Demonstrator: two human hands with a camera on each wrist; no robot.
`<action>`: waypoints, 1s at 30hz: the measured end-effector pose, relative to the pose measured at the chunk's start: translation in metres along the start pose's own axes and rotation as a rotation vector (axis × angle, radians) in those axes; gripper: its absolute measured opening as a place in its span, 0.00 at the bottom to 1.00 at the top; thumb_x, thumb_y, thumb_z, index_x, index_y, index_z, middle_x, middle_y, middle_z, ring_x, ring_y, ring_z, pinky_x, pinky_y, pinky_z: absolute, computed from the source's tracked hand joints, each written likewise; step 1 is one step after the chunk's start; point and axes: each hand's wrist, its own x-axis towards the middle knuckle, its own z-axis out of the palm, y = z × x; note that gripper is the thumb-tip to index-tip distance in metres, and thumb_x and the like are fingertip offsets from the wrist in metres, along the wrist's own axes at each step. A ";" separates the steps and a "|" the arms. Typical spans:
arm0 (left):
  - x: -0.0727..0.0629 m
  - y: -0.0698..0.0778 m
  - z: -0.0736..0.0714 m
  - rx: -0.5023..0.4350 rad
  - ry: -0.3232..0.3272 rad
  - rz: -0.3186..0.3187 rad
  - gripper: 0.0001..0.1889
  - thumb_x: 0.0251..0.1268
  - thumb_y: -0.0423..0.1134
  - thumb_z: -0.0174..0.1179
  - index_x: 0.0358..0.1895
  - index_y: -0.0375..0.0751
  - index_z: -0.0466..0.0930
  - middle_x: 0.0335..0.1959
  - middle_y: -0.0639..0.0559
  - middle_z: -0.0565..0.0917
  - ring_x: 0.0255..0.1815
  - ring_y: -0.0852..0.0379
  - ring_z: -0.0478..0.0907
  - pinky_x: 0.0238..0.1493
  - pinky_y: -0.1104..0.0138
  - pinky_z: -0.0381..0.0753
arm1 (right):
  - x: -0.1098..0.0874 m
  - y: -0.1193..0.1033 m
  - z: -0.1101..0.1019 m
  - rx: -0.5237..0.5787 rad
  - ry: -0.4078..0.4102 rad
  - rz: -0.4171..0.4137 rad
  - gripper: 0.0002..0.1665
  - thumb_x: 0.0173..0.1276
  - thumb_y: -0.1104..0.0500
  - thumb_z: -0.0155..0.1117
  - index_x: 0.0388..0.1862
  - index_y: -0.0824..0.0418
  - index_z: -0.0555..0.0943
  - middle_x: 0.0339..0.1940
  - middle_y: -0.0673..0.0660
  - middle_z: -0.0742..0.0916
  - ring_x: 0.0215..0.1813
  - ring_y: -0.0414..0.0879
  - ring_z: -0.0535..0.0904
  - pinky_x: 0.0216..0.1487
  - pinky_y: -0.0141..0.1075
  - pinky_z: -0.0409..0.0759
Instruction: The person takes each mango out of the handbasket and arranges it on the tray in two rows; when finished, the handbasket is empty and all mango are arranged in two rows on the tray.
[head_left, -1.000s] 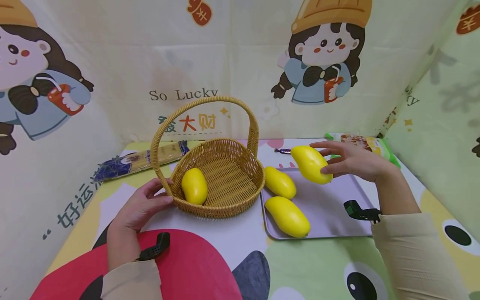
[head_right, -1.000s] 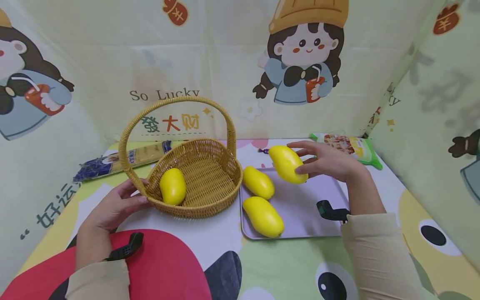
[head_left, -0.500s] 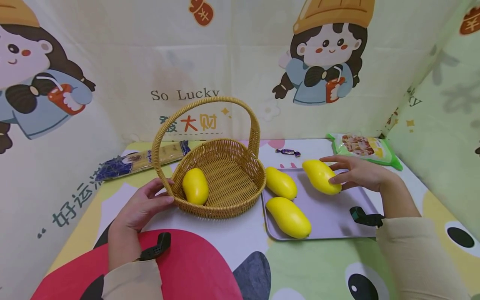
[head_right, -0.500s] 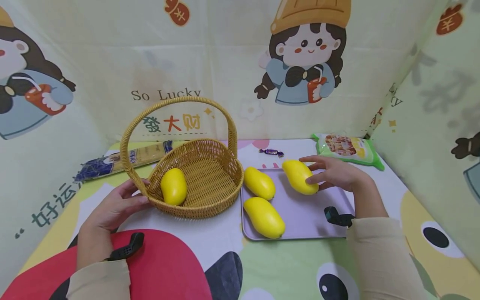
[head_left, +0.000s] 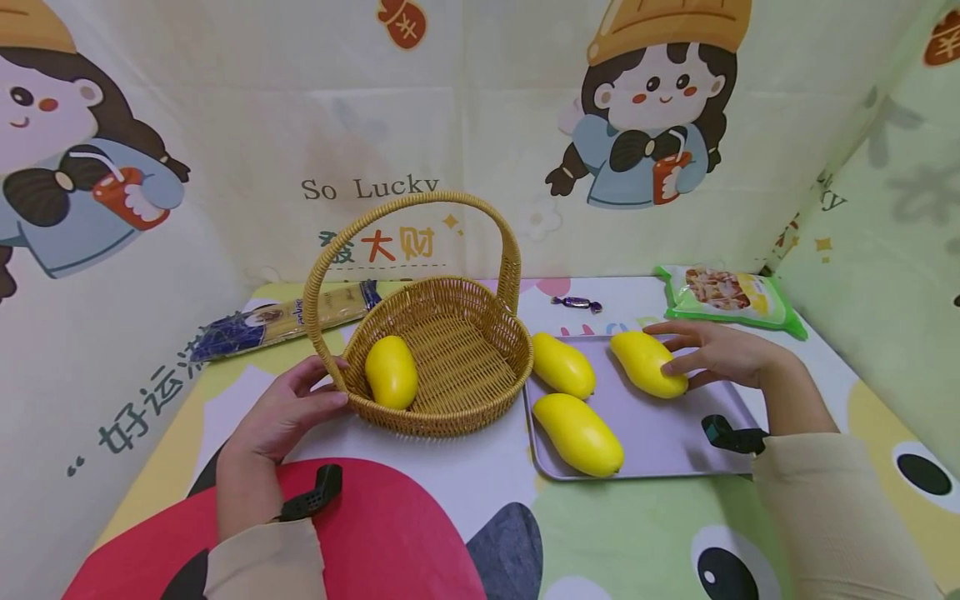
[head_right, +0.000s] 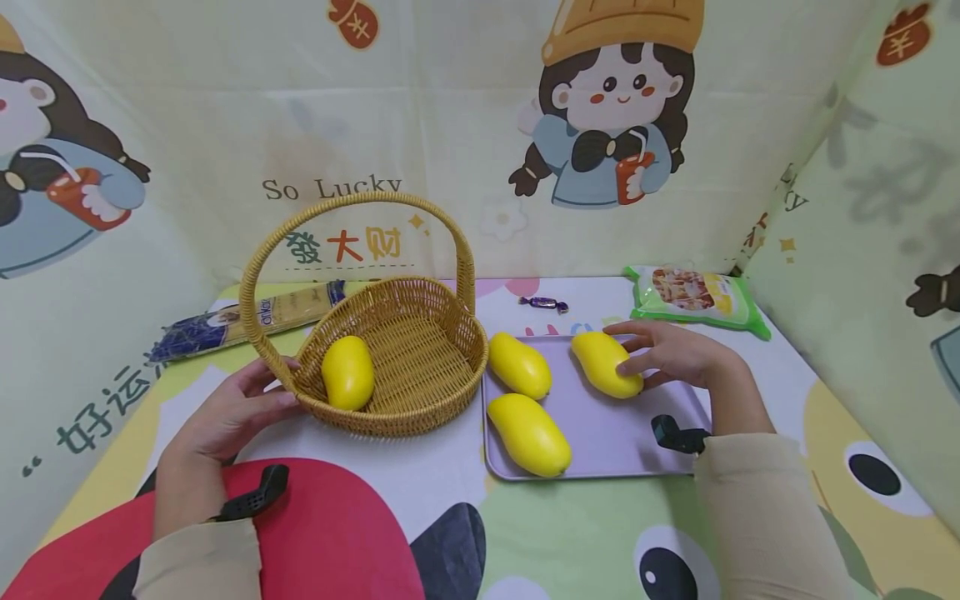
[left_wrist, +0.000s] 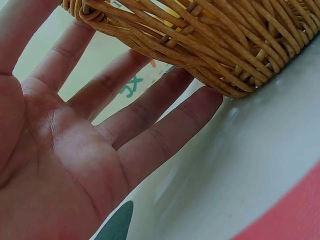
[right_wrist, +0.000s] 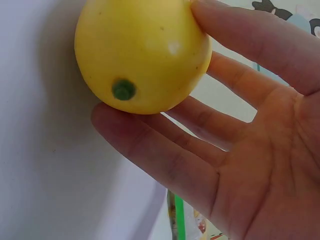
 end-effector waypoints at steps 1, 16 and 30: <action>0.000 0.000 0.000 -0.001 0.000 -0.001 0.19 0.72 0.34 0.65 0.63 0.51 0.78 0.70 0.51 0.67 0.62 0.64 0.77 0.59 0.67 0.84 | 0.000 0.000 0.000 0.001 0.001 0.000 0.51 0.68 0.51 0.71 0.84 0.54 0.56 0.81 0.75 0.59 0.73 0.66 0.69 0.61 0.51 0.84; 0.000 -0.001 0.001 -0.024 -0.016 0.015 0.19 0.71 0.32 0.65 0.62 0.48 0.76 0.69 0.50 0.67 0.58 0.63 0.81 0.58 0.67 0.85 | 0.001 -0.001 0.001 0.036 0.015 0.005 0.52 0.71 0.49 0.68 0.85 0.53 0.53 0.82 0.75 0.57 0.75 0.69 0.66 0.61 0.53 0.84; 0.001 0.000 -0.001 0.013 0.001 -0.002 0.19 0.71 0.35 0.66 0.62 0.51 0.77 0.72 0.47 0.65 0.58 0.63 0.80 0.58 0.68 0.84 | 0.002 -0.007 0.001 -0.016 0.043 -0.011 0.52 0.72 0.45 0.67 0.85 0.56 0.52 0.80 0.75 0.61 0.74 0.68 0.69 0.63 0.54 0.83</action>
